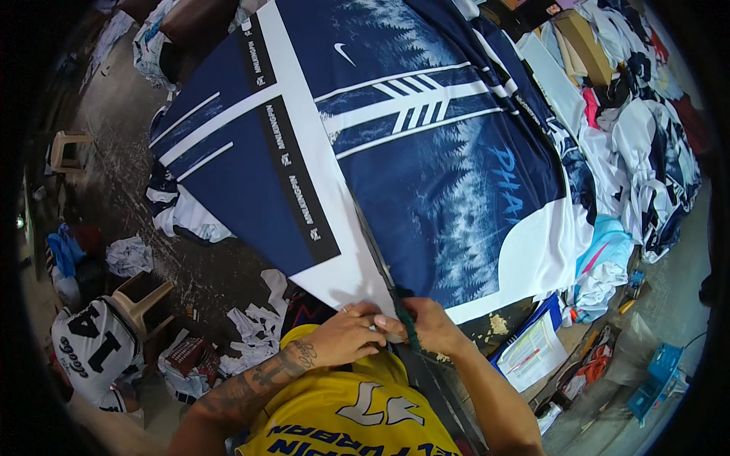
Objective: The person lays out a blue and white jersey on a cluttered table, cuts along a white paper template with scissors, and marks a printed sheet with a red pen. The person repeats this process for several jerseys, flipping them over and trimming the edges to match the template.
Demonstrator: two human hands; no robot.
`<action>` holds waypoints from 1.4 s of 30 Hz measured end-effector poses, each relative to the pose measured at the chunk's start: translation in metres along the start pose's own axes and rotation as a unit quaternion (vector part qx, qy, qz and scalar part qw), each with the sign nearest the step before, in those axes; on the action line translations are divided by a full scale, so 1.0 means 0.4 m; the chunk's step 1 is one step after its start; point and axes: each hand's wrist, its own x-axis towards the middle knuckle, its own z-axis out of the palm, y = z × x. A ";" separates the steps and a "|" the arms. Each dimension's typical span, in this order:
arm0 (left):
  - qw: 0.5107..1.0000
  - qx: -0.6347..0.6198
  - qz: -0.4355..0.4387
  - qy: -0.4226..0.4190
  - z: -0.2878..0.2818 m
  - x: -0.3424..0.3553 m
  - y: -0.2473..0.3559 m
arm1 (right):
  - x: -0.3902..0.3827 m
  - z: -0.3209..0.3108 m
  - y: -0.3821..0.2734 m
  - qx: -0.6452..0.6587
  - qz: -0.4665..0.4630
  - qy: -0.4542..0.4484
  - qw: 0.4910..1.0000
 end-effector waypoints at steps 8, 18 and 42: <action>0.988 -0.091 0.098 -0.077 -0.078 0.051 -0.063 | 0.130 -0.079 -0.209 0.019 -0.005 -0.001 1.000; 0.897 -0.309 0.013 -0.315 -0.157 0.163 -0.165 | 0.265 -0.176 -0.456 0.047 -0.022 -0.001 0.999; 0.873 -0.132 -0.280 0.376 -1.078 0.125 -0.141 | 0.531 -0.310 -0.791 0.089 -0.080 0.030 0.992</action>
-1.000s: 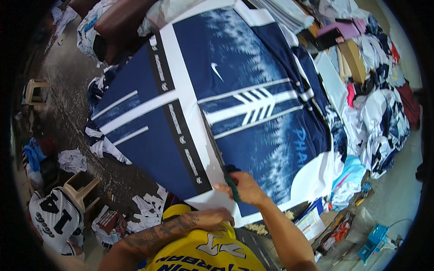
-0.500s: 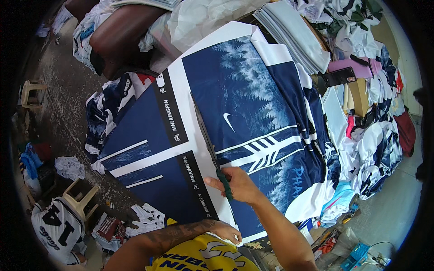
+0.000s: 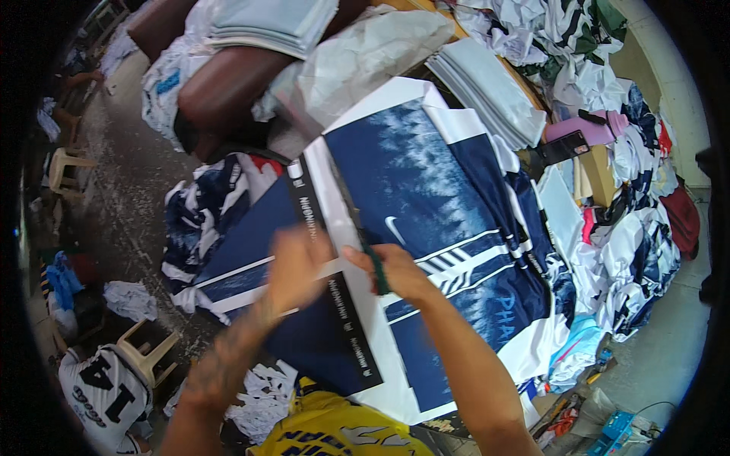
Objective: The person lays out a blue and white jersey on a cluttered table, cuts along a white paper template with scissors, and marks a printed sheet with a red pen. The person repeats this process for several jerseys, flipping them over and trimming the edges to match the template.
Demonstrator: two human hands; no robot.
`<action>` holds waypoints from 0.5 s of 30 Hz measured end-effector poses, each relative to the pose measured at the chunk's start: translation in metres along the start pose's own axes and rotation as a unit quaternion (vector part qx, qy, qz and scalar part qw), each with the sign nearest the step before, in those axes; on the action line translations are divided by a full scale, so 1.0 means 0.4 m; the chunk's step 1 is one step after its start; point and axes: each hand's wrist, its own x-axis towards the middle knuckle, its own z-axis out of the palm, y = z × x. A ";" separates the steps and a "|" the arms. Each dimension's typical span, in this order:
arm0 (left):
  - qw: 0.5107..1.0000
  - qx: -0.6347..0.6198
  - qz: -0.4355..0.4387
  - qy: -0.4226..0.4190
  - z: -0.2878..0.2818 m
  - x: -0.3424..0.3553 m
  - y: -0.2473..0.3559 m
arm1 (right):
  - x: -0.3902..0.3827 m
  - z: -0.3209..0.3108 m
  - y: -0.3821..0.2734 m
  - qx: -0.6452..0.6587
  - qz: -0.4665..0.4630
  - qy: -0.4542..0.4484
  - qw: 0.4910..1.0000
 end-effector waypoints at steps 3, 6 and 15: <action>0.881 0.354 0.193 0.246 -0.125 0.096 0.005 | -0.076 0.000 0.117 -0.017 -0.014 -0.018 1.000; 0.892 0.417 0.133 0.114 -0.016 -0.009 -0.170 | -0.215 0.020 0.227 -0.048 0.004 -0.060 0.997; 0.871 0.396 0.132 0.258 0.189 -0.271 -0.415 | -0.193 0.156 0.205 -0.139 -0.020 -0.069 0.988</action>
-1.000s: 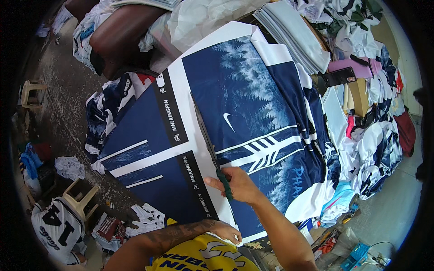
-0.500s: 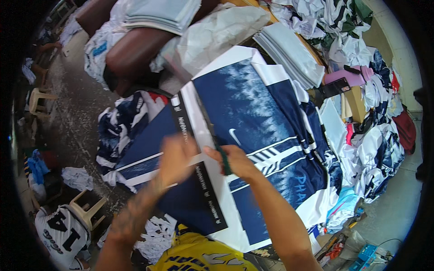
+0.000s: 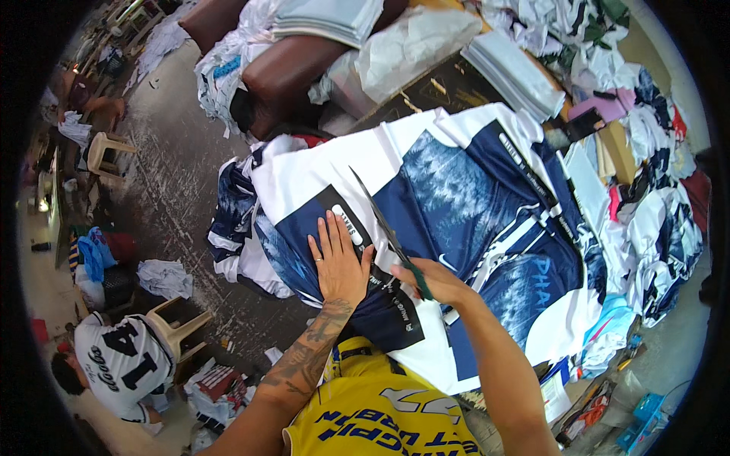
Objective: The person lays out a blue and white jersey on a cluttered table, cuts along a white paper template with scissors, and marks a printed sheet with a red pen. The person repeats this process for several jerseys, flipping them over and trimming the edges to match the template.
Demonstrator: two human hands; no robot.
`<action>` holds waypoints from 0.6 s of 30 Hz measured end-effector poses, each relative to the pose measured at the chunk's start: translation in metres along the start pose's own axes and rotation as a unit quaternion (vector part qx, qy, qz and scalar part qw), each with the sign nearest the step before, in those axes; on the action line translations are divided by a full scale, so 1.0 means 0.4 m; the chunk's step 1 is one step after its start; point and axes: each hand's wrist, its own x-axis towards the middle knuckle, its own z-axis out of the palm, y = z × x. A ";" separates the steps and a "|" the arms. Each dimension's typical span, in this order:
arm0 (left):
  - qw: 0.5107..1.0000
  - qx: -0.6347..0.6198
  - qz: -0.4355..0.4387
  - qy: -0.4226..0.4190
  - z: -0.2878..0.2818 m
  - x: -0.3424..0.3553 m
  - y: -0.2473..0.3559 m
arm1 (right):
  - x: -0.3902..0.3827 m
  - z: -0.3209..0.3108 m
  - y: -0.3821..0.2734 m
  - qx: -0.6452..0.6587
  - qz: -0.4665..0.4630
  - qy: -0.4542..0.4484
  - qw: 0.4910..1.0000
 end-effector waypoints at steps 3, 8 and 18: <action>0.997 -0.034 -0.049 -0.056 -0.014 0.030 0.004 | 0.066 -0.008 -0.057 -0.003 -0.014 0.033 0.999; 0.997 0.008 0.055 -0.055 0.031 -0.237 0.014 | 0.030 -0.021 -0.192 0.050 -0.110 0.031 0.992; 0.992 -0.095 0.055 -0.059 -0.197 0.152 0.355 | -0.671 0.158 0.551 0.135 0.008 0.571 0.810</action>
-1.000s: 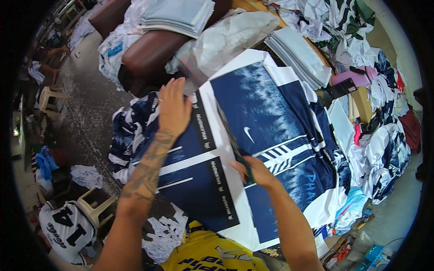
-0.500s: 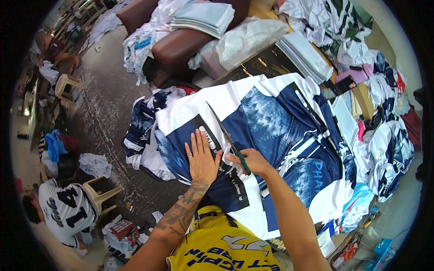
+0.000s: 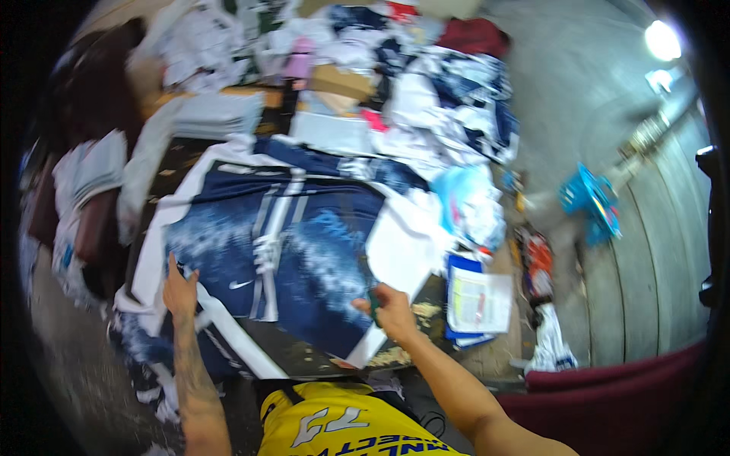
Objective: The person lays out a blue and white jersey on a cluttered table, cuts along a white paper template with scissors, and marks a printed sheet with a red pen. The person repeats this process for several jerseys, flipping them over and trimming the edges to match the template.
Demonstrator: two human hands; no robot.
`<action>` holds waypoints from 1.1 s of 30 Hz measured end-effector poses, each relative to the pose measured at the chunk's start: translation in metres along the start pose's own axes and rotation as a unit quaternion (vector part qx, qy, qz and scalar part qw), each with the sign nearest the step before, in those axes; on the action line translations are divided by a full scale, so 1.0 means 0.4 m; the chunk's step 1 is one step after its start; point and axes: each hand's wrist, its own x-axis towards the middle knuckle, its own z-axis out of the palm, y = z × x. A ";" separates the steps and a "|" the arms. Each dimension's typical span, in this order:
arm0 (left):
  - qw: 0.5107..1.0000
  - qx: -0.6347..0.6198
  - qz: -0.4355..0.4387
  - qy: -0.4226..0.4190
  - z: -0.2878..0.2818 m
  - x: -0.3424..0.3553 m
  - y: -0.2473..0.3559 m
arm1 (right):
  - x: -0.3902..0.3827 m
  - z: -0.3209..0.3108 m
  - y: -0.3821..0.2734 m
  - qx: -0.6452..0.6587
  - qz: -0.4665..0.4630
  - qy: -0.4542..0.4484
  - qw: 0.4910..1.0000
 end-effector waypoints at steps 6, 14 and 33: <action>0.848 0.161 0.435 -0.255 0.319 -0.386 0.228 | -0.174 -0.318 0.576 -0.216 0.223 0.180 0.933; 0.944 -0.004 0.268 -0.191 0.247 -0.495 -0.037 | -0.214 -0.161 0.423 0.027 0.005 0.225 0.974; 0.925 -0.221 0.037 0.306 -0.412 -0.196 -0.007 | -0.011 0.057 -0.438 -0.074 -0.302 -0.296 0.903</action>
